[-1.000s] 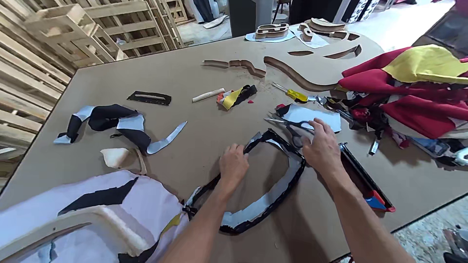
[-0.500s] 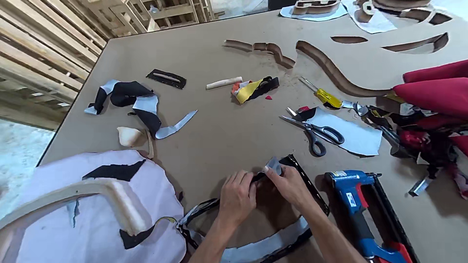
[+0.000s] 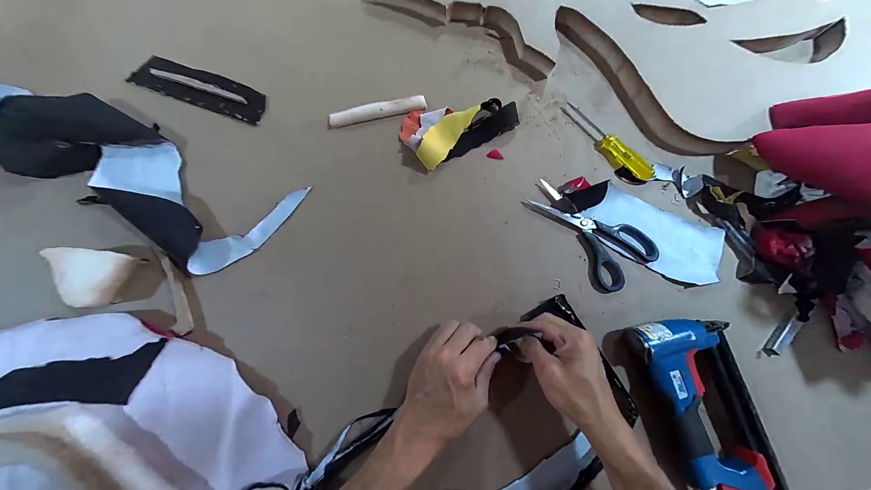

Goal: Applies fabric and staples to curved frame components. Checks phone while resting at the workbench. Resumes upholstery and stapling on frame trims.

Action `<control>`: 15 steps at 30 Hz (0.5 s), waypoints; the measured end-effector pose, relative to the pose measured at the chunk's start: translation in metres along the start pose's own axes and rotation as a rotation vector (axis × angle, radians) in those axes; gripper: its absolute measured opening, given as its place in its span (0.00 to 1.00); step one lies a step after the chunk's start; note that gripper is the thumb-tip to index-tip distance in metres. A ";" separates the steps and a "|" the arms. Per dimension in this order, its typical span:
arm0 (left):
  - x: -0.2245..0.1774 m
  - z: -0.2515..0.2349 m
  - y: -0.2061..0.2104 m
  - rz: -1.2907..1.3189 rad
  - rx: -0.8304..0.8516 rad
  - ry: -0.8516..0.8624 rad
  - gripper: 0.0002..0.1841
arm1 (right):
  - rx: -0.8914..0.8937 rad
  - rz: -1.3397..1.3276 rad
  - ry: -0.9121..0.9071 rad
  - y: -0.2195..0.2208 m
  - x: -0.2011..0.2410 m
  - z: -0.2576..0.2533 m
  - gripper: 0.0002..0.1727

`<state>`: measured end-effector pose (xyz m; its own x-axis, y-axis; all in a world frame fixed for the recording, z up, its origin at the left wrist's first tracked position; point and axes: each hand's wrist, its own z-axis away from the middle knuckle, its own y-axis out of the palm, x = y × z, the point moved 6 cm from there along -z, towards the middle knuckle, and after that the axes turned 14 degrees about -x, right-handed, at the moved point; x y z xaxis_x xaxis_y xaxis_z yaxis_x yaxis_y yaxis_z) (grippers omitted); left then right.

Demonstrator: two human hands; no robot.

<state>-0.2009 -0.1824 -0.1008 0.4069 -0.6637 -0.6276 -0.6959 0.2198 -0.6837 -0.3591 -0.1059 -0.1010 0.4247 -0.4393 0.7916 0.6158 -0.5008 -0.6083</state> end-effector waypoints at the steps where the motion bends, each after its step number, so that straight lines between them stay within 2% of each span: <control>1: 0.001 -0.001 0.000 0.016 0.009 -0.025 0.12 | -0.034 0.017 -0.107 0.001 0.007 0.004 0.12; 3: 0.003 -0.003 0.000 0.034 0.023 -0.059 0.09 | -0.096 0.102 -0.291 0.004 0.024 0.013 0.14; 5: 0.003 -0.005 0.000 0.044 0.026 -0.083 0.08 | -0.158 0.208 -0.376 0.007 0.036 0.023 0.14; 7: 0.004 -0.005 -0.001 0.063 0.030 -0.116 0.08 | -0.217 0.270 -0.404 0.011 0.044 0.032 0.14; 12: 0.004 -0.006 -0.001 0.107 0.024 -0.133 0.16 | -0.320 0.303 -0.378 0.018 0.052 0.045 0.14; 15: 0.007 -0.006 0.002 0.159 0.060 -0.132 0.15 | -0.336 0.300 -0.359 0.021 0.053 0.046 0.13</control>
<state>-0.2028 -0.1908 -0.1048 0.3716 -0.5190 -0.7698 -0.7227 0.3587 -0.5908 -0.2929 -0.1058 -0.0690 0.7833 -0.3468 0.5159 0.2143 -0.6284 -0.7478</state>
